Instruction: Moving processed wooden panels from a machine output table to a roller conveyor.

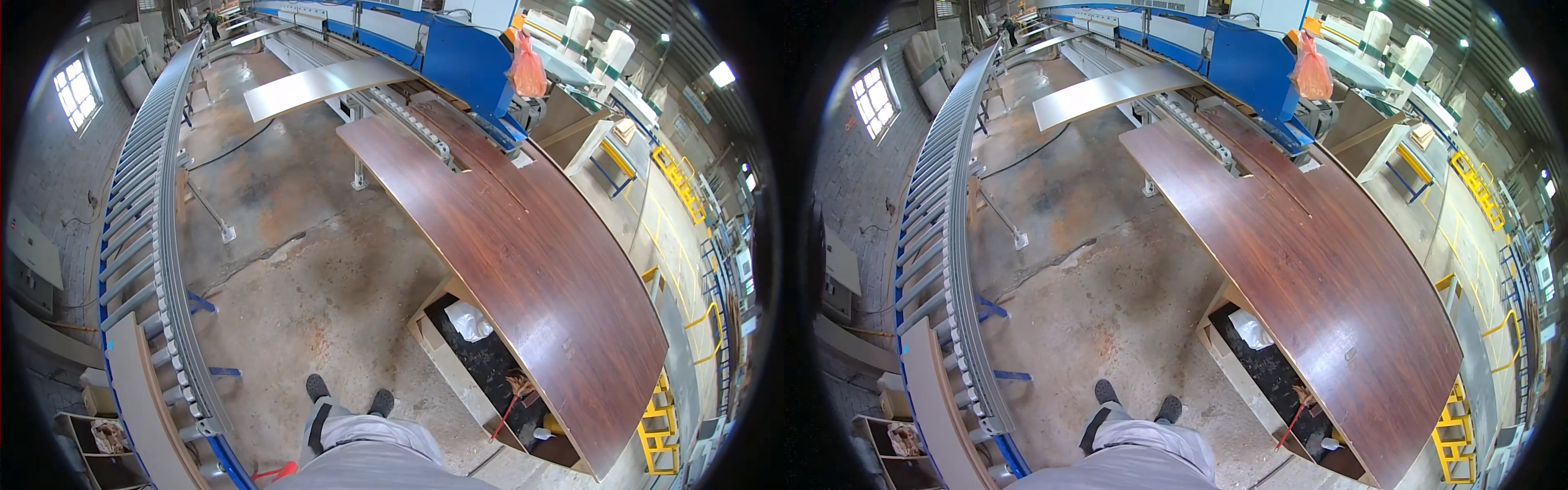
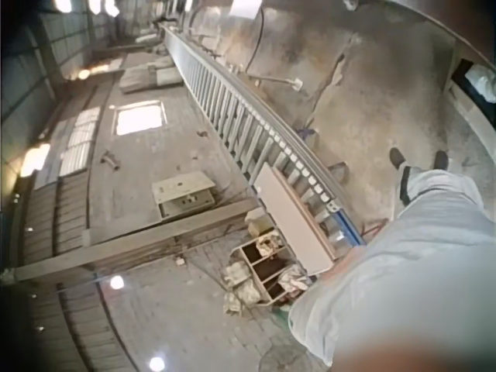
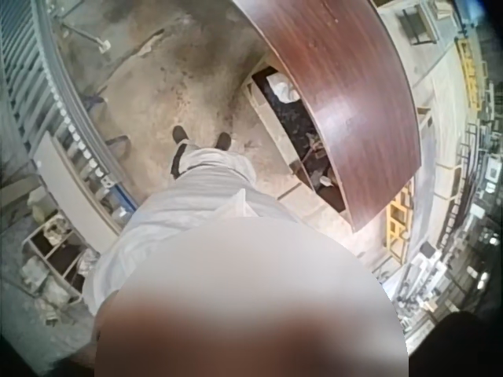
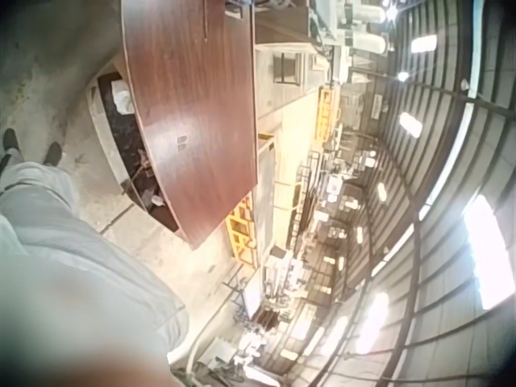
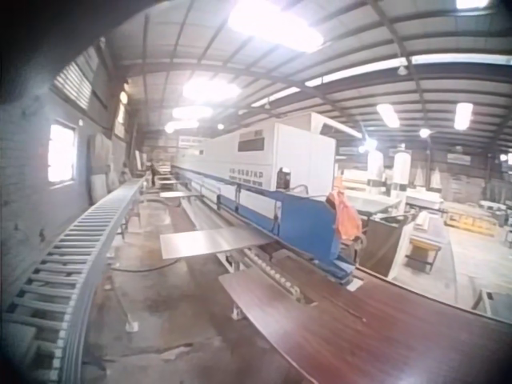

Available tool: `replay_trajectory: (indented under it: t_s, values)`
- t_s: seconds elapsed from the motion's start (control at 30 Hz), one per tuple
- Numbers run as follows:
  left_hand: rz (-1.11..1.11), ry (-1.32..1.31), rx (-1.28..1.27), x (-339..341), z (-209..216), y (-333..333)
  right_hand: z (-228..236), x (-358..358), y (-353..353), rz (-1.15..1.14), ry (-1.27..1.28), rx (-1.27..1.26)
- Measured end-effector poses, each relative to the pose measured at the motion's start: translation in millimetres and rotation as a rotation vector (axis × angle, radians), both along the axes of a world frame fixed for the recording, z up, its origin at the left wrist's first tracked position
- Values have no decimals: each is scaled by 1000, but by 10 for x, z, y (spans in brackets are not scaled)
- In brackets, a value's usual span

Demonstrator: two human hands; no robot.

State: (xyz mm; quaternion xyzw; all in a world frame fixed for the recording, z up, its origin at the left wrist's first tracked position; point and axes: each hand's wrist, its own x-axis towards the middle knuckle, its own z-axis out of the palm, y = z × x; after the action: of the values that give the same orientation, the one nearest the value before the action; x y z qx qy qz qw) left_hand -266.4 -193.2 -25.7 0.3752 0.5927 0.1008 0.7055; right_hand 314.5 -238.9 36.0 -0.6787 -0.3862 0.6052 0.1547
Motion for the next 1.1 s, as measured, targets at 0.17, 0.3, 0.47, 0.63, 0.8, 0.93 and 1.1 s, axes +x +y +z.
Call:
replay_trajectory:
  t_s: [0.17,0.3,0.47,0.63,0.8,0.93,1.1]
  values:
    - [25,12,-36,14,-19,167,-71,34,10,10,44,1]
    - [45,1,-60,169,-136,362,-80,206,78,20,58,6]
    - [48,-3,-70,305,-170,823,-129,312,169,11,87,34]
    - [49,16,-102,367,8,1328,-217,268,211,-1,138,40]
    - [33,46,-155,454,334,1771,-315,221,184,-194,104,-70]
    - [-78,356,204,690,-50,2399,-511,483,807,-666,-211,73]
    - [141,37,77,1121,-520,2776,328,419,1875,-616,-403,420]
